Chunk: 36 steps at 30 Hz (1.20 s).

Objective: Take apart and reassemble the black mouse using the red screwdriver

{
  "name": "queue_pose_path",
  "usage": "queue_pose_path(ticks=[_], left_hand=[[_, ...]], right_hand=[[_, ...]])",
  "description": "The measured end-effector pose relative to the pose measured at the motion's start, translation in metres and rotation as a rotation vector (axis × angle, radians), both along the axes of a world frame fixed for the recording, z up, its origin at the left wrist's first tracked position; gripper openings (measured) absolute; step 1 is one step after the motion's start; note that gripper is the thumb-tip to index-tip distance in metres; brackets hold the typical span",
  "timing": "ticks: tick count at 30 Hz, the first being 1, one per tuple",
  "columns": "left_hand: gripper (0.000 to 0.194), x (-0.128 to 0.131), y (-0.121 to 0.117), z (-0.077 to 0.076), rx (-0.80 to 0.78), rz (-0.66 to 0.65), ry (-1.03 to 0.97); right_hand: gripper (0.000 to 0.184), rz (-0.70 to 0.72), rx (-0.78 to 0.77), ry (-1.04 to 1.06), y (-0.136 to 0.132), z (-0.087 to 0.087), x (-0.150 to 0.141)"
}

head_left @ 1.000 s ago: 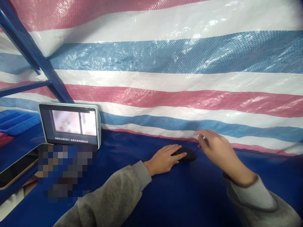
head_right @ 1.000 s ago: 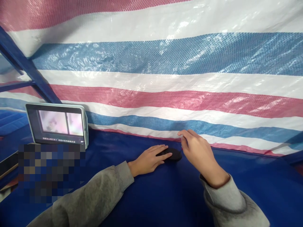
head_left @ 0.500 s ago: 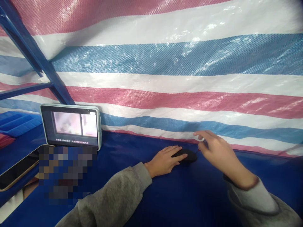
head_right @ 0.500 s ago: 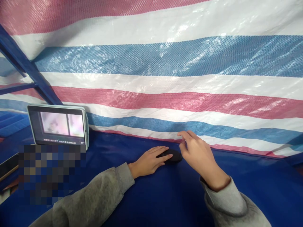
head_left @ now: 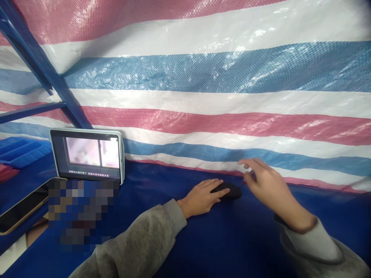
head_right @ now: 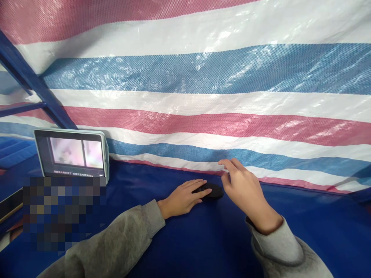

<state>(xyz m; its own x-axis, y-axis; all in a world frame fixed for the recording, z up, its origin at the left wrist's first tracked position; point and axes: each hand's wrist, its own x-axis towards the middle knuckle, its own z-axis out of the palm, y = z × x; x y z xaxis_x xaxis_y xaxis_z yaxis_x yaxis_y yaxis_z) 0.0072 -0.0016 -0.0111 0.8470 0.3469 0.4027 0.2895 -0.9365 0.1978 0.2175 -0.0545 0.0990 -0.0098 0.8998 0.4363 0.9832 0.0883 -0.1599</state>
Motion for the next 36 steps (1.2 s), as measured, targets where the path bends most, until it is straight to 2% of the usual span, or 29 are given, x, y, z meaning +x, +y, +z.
queue_pose_path(ticks=[4, 19, 23, 30, 36], left_hand=[[0.046, 0.0002, -0.0001, -0.0001, 0.005, 0.002, -0.006], [0.045, 0.0003, -0.0005, 0.0008, 0.004, 0.004, -0.009], [0.045, 0.0000, -0.0005, 0.0010, -0.005, 0.004, -0.013], [0.046, 0.0000, -0.0008, 0.0015, 0.009, 0.004, -0.003], [0.045, 0.0006, -0.0002, -0.0001, 0.010, 0.004, -0.005]], right_hand=[[0.030, -0.034, 0.001, -0.022, -0.0002, -0.0001, -0.0018], [0.033, 0.004, 0.008, -0.044, 0.0003, -0.0020, -0.0035], [0.028, -0.012, 0.018, -0.022, 0.0006, -0.0022, -0.0023], [0.031, -0.072, 0.014, -0.049, -0.0003, -0.0013, -0.0040], [0.027, -0.023, 0.026, 0.010, 0.0020, -0.0035, -0.0028]])
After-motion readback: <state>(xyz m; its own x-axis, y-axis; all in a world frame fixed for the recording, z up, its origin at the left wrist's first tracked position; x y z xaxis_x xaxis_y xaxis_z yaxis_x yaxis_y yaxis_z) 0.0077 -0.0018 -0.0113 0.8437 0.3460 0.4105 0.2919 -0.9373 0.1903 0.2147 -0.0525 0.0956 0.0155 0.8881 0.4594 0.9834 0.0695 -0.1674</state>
